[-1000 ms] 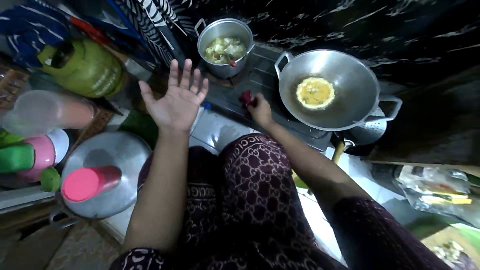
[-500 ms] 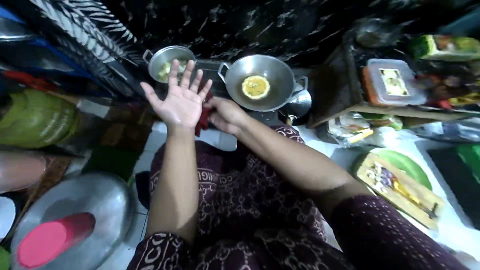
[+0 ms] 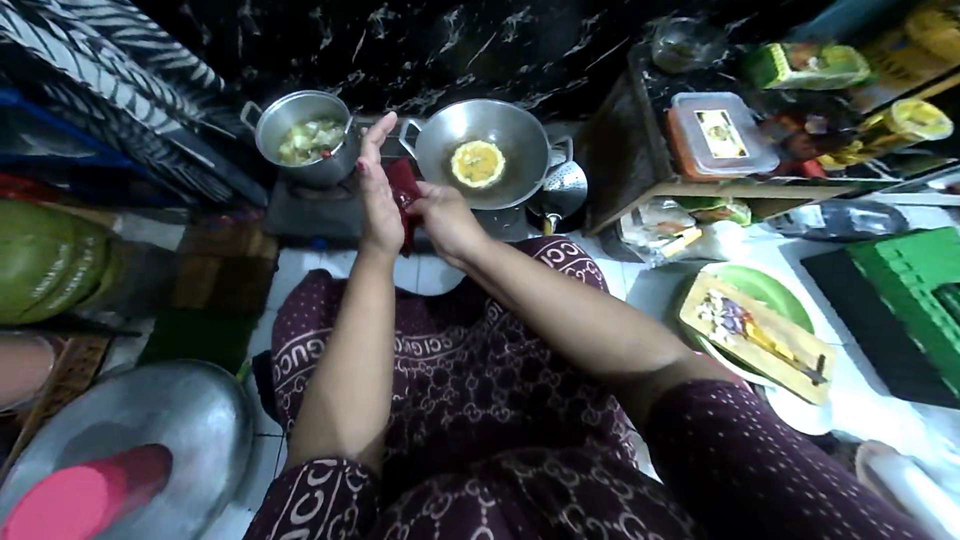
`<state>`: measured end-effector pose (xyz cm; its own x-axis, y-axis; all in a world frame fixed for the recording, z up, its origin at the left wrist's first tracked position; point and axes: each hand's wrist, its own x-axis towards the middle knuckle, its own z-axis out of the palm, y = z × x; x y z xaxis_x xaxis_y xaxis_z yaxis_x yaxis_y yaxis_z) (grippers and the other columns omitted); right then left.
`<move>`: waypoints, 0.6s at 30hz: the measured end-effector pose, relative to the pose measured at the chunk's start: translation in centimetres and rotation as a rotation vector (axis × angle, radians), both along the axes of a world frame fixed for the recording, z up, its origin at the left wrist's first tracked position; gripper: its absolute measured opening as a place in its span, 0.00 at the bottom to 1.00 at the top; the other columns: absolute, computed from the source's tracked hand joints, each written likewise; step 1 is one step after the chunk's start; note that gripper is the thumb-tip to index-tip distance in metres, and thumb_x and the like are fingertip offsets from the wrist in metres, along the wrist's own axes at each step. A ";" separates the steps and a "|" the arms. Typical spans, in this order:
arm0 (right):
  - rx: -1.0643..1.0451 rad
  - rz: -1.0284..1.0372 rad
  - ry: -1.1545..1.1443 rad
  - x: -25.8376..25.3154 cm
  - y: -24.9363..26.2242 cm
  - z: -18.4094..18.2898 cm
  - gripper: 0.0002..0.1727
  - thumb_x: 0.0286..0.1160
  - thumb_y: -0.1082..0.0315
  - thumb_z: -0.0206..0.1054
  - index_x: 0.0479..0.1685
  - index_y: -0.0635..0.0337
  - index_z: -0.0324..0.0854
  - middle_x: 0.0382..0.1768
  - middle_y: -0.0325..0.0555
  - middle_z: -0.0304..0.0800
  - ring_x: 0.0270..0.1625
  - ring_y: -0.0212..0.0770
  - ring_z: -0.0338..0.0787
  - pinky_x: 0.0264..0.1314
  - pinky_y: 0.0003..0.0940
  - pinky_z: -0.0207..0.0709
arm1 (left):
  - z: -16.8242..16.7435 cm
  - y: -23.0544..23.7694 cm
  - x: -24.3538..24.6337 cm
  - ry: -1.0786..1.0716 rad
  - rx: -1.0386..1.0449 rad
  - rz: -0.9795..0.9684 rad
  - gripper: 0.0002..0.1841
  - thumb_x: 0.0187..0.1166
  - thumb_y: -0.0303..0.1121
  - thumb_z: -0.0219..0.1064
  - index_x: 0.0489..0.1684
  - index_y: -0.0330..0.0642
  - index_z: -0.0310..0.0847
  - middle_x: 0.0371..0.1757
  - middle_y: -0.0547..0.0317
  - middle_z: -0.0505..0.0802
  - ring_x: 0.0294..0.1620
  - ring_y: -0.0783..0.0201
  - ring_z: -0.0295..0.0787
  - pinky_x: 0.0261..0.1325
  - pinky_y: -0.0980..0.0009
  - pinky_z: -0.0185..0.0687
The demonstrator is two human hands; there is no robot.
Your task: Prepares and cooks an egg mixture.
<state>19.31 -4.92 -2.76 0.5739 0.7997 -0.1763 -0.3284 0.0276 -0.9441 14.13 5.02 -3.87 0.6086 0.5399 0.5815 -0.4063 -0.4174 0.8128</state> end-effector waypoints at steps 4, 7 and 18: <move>-0.014 0.055 -0.117 -1.0 0.1 -0.1 0.13 0.82 0.81 0.55 0.52 0.70 0.86 0.39 0.47 0.91 0.40 0.32 0.89 0.48 0.31 0.84 | 0.0 0.4 -0.6 0.048 0.001 0.102 0.50 0.85 0.68 0.22 0.87 0.27 0.56 0.90 0.35 0.63 0.94 0.49 0.51 0.95 0.58 0.35; -0.038 0.105 -0.093 -1.5 -0.1 0.0 0.13 0.81 0.82 0.54 0.51 0.70 0.85 0.40 0.47 0.90 0.40 0.32 0.88 0.48 0.31 0.84 | -0.2 1.2 -1.3 0.072 -0.046 0.094 0.47 0.88 0.63 0.24 0.90 0.26 0.48 0.92 0.36 0.60 0.94 0.54 0.51 0.95 0.65 0.40; -0.059 0.200 0.210 -1.0 -0.2 -0.1 0.17 0.82 0.82 0.49 0.59 0.70 0.80 0.47 0.46 0.87 0.46 0.33 0.87 0.54 0.32 0.83 | -2.0 3.4 -1.6 0.470 -0.046 0.159 0.51 0.77 0.77 0.21 0.98 0.52 0.42 0.98 0.57 0.49 0.99 0.54 0.29 0.80 0.21 0.02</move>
<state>18.31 -5.08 -2.88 0.3519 0.8784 -0.3235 -0.5099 -0.1099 -0.8532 12.58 8.40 -5.86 0.7071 0.6660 0.2376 0.0744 -0.4042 0.9117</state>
